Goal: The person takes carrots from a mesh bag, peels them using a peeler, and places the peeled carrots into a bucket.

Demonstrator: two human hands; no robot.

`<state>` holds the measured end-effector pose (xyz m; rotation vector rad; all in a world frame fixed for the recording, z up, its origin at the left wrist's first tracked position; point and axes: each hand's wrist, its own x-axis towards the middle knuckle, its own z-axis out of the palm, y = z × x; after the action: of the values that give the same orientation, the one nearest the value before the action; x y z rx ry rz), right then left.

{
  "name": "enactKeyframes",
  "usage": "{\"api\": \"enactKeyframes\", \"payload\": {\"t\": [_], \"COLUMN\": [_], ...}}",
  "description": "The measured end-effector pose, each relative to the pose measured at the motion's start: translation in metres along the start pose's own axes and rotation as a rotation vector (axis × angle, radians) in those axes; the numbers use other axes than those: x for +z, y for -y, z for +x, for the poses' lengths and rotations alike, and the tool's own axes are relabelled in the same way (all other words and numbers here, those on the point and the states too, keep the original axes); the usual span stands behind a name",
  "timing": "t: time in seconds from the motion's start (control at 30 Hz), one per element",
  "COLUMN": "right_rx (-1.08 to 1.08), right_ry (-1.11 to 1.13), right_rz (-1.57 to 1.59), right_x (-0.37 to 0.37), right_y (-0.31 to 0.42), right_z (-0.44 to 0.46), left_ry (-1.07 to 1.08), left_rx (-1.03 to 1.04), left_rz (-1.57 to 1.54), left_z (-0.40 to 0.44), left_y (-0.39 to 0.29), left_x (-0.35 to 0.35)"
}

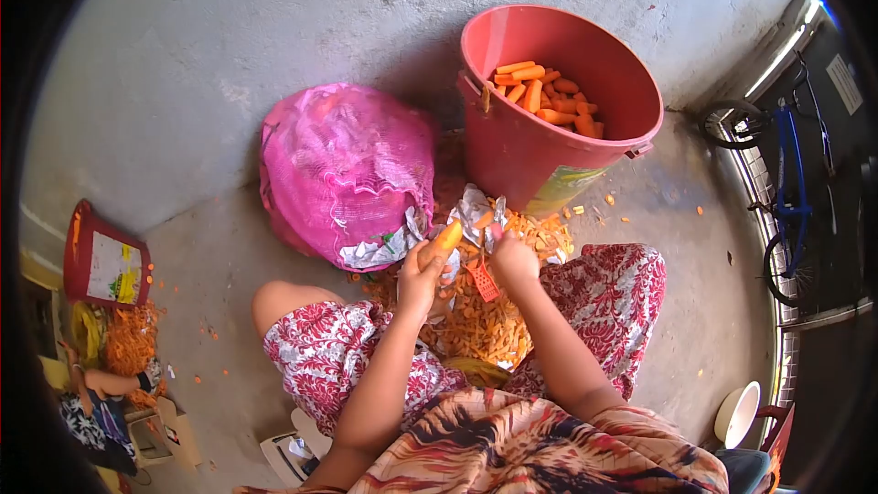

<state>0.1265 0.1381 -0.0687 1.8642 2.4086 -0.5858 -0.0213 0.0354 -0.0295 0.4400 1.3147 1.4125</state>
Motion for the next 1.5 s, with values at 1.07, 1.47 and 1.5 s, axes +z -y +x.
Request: {"api": "enactKeyframes", "payload": {"t": [1.07,1.47,1.5], "right_rx": [0.049,-0.325,-0.339], "right_ry": [-0.066,0.061,0.064], "right_rz": [0.122,0.156,0.137], "right_x": [-0.035,-0.049,-0.05], "right_y": [0.003,0.058,0.057], "right_z": [0.005,-0.056,-0.056], "left_ry": [0.144,0.239,0.221], "left_rx": [-0.279,-0.178,-0.177], "left_rz": [-0.458,-0.407,-0.374], "left_z": [-0.002,0.013,0.013], "left_y": [-0.002,0.002,-0.001], "left_x": [-0.02,-0.024,-0.023]}}
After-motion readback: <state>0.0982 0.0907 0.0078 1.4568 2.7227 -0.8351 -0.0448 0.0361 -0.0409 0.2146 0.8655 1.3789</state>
